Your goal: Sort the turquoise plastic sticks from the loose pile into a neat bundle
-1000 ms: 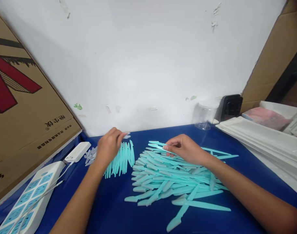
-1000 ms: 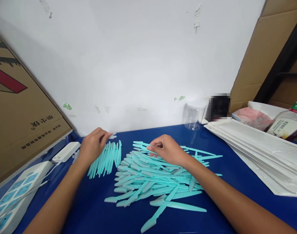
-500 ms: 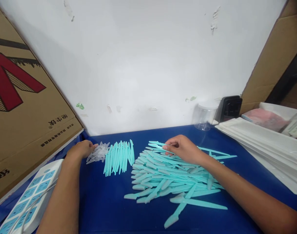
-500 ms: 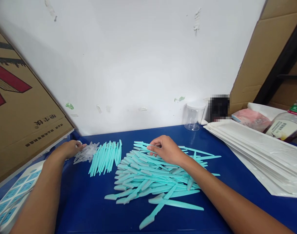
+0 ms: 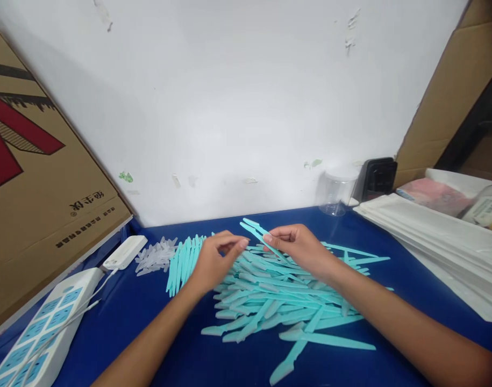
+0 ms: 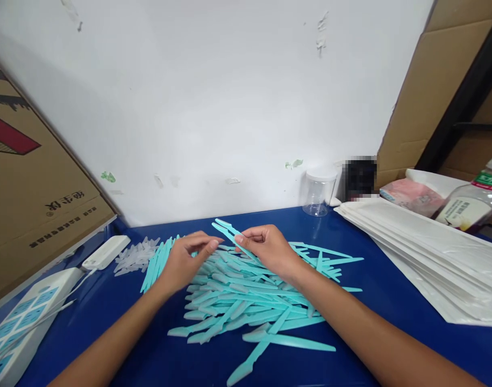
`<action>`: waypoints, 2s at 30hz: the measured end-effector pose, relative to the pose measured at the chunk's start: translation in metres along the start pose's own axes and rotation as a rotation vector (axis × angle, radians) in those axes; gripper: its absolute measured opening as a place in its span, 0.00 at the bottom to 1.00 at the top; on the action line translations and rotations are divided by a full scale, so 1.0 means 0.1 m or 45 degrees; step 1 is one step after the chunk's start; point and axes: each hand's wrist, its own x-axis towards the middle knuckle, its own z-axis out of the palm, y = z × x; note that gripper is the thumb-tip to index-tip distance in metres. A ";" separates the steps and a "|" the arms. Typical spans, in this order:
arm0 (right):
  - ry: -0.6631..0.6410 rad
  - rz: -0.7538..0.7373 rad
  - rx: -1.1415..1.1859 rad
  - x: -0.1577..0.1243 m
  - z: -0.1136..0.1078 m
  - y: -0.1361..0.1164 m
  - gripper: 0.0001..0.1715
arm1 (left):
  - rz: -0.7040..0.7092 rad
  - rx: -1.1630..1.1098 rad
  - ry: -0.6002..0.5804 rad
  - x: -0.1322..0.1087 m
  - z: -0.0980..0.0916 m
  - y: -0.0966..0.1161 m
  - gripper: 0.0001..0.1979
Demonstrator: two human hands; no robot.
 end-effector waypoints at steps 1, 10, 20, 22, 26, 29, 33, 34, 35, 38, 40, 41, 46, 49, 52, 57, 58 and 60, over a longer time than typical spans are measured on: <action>-0.004 -0.007 0.019 -0.01 0.03 -0.01 0.27 | -0.006 -0.068 -0.025 -0.05 0.11 0.07 0.17; -0.151 -0.026 0.080 -0.06 0.26 -0.01 0.25 | -0.223 -0.474 -0.018 -0.13 0.25 0.12 0.18; -0.212 -0.156 -0.296 -0.12 0.27 -0.06 0.29 | -0.271 -0.420 0.094 -0.02 -0.02 0.10 0.18; -0.197 -0.161 -0.328 -0.12 0.25 -0.09 0.28 | -0.295 -0.387 0.145 0.05 -0.23 0.02 0.20; -0.133 -0.144 -0.386 -0.11 0.18 -0.10 0.23 | -0.388 -0.194 0.085 0.16 -0.67 -0.20 0.21; -0.115 -0.115 -0.390 -0.08 0.14 -0.07 0.21 | -0.431 0.134 -0.068 0.18 -0.91 -0.37 0.22; -0.101 -0.115 -0.427 -0.06 0.11 -0.01 0.18 | -0.532 0.407 -0.182 0.17 -1.00 -0.55 0.20; -0.101 -0.110 -0.436 -0.06 0.11 0.00 0.18 | -0.548 0.461 -0.203 0.17 -1.00 -0.58 0.19; -0.102 -0.103 -0.442 -0.05 0.10 0.00 0.17 | -0.555 0.512 -0.226 0.16 -1.00 -0.61 0.19; -0.102 -0.090 -0.443 -0.05 0.09 0.00 0.17 | -0.562 0.580 -0.282 0.15 -0.98 -0.64 0.18; -0.102 -0.089 -0.445 -0.04 0.09 0.00 0.17 | -0.577 0.567 -0.311 0.15 -0.98 -0.65 0.17; -0.104 -0.091 -0.447 -0.04 0.09 0.00 0.17 | -0.585 0.556 -0.327 0.15 -0.98 -0.65 0.17; -0.117 -0.096 -0.462 -0.04 0.08 0.01 0.17 | -0.692 0.469 -0.384 0.13 -0.97 -0.65 0.17; -0.119 -0.105 -0.478 -0.04 0.07 0.01 0.17 | -0.746 0.379 -0.382 0.13 -0.96 -0.65 0.18; -0.108 -0.090 -0.500 -0.03 0.06 0.02 0.16 | -0.753 0.355 -0.371 0.12 -0.96 -0.64 0.20; -0.070 -0.118 -0.585 0.00 0.03 0.06 0.16 | -0.775 0.369 -0.343 0.12 -0.96 -0.62 0.22; -0.057 -0.129 -0.620 0.00 0.01 0.07 0.16 | -0.776 0.373 -0.342 0.12 -0.96 -0.62 0.22; -0.035 -0.147 -0.708 0.02 -0.03 0.11 0.15 | -0.777 0.380 -0.331 0.11 -0.96 -0.62 0.23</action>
